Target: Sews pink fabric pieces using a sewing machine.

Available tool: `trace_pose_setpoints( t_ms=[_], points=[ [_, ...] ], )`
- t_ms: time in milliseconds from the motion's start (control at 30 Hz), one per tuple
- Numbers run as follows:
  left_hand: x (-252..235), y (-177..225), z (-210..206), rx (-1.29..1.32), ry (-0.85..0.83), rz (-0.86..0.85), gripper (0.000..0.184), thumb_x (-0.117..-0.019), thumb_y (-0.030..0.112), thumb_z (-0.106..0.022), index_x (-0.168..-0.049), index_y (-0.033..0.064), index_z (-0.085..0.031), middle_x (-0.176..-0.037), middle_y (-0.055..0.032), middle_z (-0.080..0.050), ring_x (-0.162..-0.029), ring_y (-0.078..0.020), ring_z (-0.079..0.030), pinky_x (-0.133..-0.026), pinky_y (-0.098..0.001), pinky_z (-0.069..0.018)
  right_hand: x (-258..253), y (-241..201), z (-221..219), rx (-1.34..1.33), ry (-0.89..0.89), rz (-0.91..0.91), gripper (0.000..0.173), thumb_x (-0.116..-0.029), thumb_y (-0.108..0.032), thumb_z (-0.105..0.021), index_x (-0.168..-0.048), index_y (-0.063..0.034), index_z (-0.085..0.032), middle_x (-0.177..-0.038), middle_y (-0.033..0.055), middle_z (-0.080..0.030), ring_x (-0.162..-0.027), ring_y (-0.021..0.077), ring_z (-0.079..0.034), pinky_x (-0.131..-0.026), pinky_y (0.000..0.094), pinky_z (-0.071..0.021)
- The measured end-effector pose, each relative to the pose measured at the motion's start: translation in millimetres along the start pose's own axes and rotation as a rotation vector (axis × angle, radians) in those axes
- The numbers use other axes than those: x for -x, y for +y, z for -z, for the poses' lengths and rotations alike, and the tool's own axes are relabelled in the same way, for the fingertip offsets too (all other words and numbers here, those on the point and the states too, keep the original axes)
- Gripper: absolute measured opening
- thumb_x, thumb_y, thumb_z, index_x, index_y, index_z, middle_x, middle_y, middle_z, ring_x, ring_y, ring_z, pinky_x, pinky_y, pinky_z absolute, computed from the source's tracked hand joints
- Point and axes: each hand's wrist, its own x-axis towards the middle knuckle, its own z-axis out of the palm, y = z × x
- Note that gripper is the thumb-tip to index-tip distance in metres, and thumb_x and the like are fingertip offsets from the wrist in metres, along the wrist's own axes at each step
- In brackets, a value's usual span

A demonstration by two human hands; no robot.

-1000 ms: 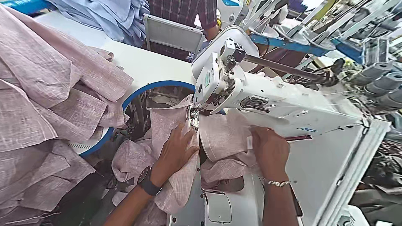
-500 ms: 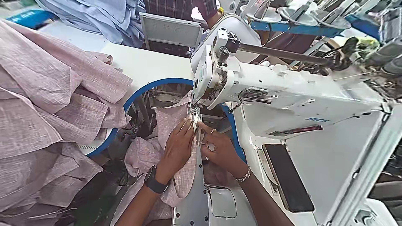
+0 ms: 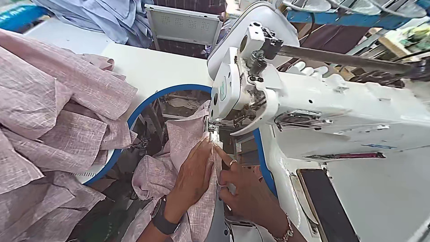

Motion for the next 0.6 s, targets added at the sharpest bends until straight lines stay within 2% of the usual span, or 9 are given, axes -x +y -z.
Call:
trace_pose_setpoints(
  t_ms=[67, 133, 167, 233, 333, 400, 467, 500, 600],
  points=[
    [2, 1, 0, 0.019, -0.003, -0.005, 0.040, -0.1011, 0.012, -0.047, -0.133, -0.0078, -0.059, -0.142, -0.0238, -0.059, -0.136, -0.0326, -0.056, -0.112, -0.0385, -0.0463, 0, 6, -5, -0.199, 0.041, -0.066, 0.016, -0.0789, -0.017, -0.065, -0.069, -0.0062, -0.060, -0.145, 0.0163, -0.060, -0.091, 0.0100, -0.069, -0.066, 0.0255, -0.0520],
    [4, 1, 1, 0.086, -0.011, 0.005, 0.043, -0.1004, 0.012, -0.048, -0.136, -0.0106, -0.053, -0.144, -0.0261, -0.056, -0.137, -0.0306, -0.055, -0.112, -0.0361, -0.0469, -6, 14, -12, -0.521, 0.103, -0.135, 0.014, -0.0852, -0.009, -0.064, -0.073, -0.0050, -0.060, -0.145, 0.0131, -0.061, -0.127, 0.0074, -0.060, -0.101, 0.0217, -0.0502],
    [2, 1, 1, 0.106, -0.001, 0.004, 0.043, -0.0994, 0.011, -0.049, -0.136, -0.0104, -0.053, -0.144, -0.0267, -0.056, -0.137, -0.0311, -0.055, -0.112, -0.0364, -0.0470, -12, 16, -15, -0.635, 0.149, -0.168, 0.013, -0.0861, -0.006, -0.064, -0.073, -0.0043, -0.062, -0.144, 0.0142, -0.062, -0.135, 0.0094, -0.056, -0.109, 0.0238, -0.0472],
    [2, 2, 1, 0.103, 0.007, -0.009, 0.037, -0.0991, 0.005, -0.047, -0.132, -0.0074, -0.057, -0.143, -0.0271, -0.057, -0.137, -0.0345, -0.054, -0.113, -0.0388, -0.0459, -22, 13, -27, -0.656, 0.213, -0.200, 0.011, -0.0852, -0.004, -0.065, -0.075, -0.0010, -0.067, -0.145, 0.0206, -0.058, -0.139, 0.0117, -0.052, -0.110, 0.0248, -0.0457],
    [-7, -1, 1, 0.091, 0.017, -0.029, 0.036, -0.0933, -0.002, -0.048, -0.125, -0.0021, -0.064, -0.141, -0.0271, -0.058, -0.135, -0.0378, -0.055, -0.112, -0.0419, -0.0472, -34, 12, -32, -0.471, 0.237, -0.155, 0.011, -0.0849, -0.007, -0.066, -0.076, -0.0016, -0.069, -0.144, 0.0239, -0.058, -0.126, 0.0084, -0.061, -0.096, 0.0189, -0.0514],
    [-7, 0, 0, 0.087, 0.024, -0.028, 0.036, -0.0906, -0.003, -0.051, -0.123, -0.0018, -0.067, -0.141, -0.0276, -0.058, -0.134, -0.0392, -0.056, -0.111, -0.0433, -0.0480, -27, 9, -28, -0.273, 0.219, -0.137, 0.013, -0.0852, -0.016, -0.069, -0.077, -0.0054, -0.068, -0.142, 0.0203, -0.061, -0.105, 0.0023, -0.067, -0.081, 0.0158, -0.0534],
    [-3, 5, 0, 0.059, 0.021, -0.017, 0.034, -0.0894, -0.001, -0.055, -0.120, 0.0006, -0.068, -0.143, -0.0280, -0.056, -0.134, -0.0401, -0.056, -0.108, -0.0425, -0.0500, -16, 6, -25, -0.298, 0.220, -0.165, 0.016, -0.0821, -0.018, -0.074, -0.073, -0.0062, -0.068, -0.142, 0.0170, -0.061, -0.079, -0.0049, -0.060, -0.065, 0.0128, -0.0475],
    [-1, 8, -1, 0.043, 0.027, -0.006, 0.033, -0.0882, 0.000, -0.056, -0.119, 0.0023, -0.068, -0.144, -0.0276, -0.056, -0.134, -0.0399, -0.056, -0.106, -0.0418, -0.0515, -15, 9, -22, -0.389, 0.197, -0.175, 0.014, -0.0790, -0.014, -0.076, -0.071, -0.0062, -0.068, -0.144, 0.0145, -0.060, -0.082, -0.0068, -0.062, -0.068, 0.0112, -0.0496],
    [-3, 12, -5, 0.008, 0.024, 0.022, 0.037, -0.0845, 0.000, -0.060, -0.121, 0.0026, -0.068, -0.144, -0.0288, -0.055, -0.132, -0.0428, -0.057, -0.102, -0.0433, -0.0543, -20, 21, -16, -0.587, 0.142, -0.183, 0.013, -0.0742, -0.006, -0.077, -0.069, -0.0074, -0.065, -0.144, 0.0075, -0.062, -0.114, -0.0030, -0.064, -0.088, 0.0141, -0.0536]
  ],
)
